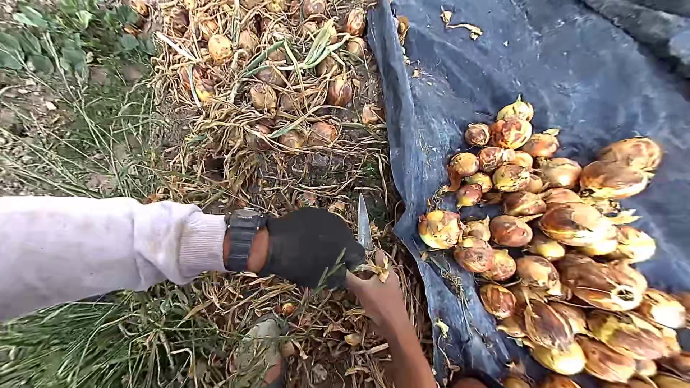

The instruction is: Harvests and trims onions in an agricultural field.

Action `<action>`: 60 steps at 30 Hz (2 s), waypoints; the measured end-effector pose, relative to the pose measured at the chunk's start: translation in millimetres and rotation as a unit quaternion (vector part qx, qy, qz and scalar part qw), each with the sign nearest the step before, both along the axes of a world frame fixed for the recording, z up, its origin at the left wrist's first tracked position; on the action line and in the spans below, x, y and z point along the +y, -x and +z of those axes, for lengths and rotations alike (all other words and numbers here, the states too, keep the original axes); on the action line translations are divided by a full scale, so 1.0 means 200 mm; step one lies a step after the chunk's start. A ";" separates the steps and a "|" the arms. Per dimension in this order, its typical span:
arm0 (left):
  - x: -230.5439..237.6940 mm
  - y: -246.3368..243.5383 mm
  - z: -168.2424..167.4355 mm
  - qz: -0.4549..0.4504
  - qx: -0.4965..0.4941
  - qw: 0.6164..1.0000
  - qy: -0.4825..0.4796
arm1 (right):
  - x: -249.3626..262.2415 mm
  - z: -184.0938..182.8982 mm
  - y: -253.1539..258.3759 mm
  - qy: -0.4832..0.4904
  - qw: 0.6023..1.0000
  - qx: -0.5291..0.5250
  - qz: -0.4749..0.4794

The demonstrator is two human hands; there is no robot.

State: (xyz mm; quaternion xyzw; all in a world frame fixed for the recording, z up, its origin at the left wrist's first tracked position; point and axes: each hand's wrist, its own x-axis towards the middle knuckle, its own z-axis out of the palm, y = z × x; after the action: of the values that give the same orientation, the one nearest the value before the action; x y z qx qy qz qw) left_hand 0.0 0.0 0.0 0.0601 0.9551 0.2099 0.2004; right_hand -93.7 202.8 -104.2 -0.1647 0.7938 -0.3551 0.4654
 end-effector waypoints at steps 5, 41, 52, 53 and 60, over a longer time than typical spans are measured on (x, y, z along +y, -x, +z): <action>-0.65 0.05 -0.21 0.224 -0.118 0.929 0.272 | 0.05 0.02 0.20 -0.053 0.987 0.121 0.090; 0.22 -0.21 0.12 0.107 0.329 0.936 -0.060 | 0.17 0.40 -0.12 0.429 0.861 -0.248 -0.116; -0.39 -0.08 0.15 0.280 -0.054 0.958 -0.014 | 0.07 0.18 -0.05 0.319 0.904 -0.283 -0.004; -0.42 -0.06 0.16 0.265 -0.022 0.964 0.020 | 0.04 0.16 -0.05 0.287 0.919 -0.266 -0.039; -0.03 -0.02 -0.11 -0.017 -0.067 0.994 -0.080 | -0.02 0.02 -0.13 0.184 0.956 -0.174 -0.149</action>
State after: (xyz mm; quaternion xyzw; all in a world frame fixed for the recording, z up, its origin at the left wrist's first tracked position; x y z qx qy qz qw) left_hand 3.4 -6.3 -22.6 0.0784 0.9184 0.2861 0.2616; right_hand -67.4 198.6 -99.6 -0.0629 0.6370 -0.5831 0.5002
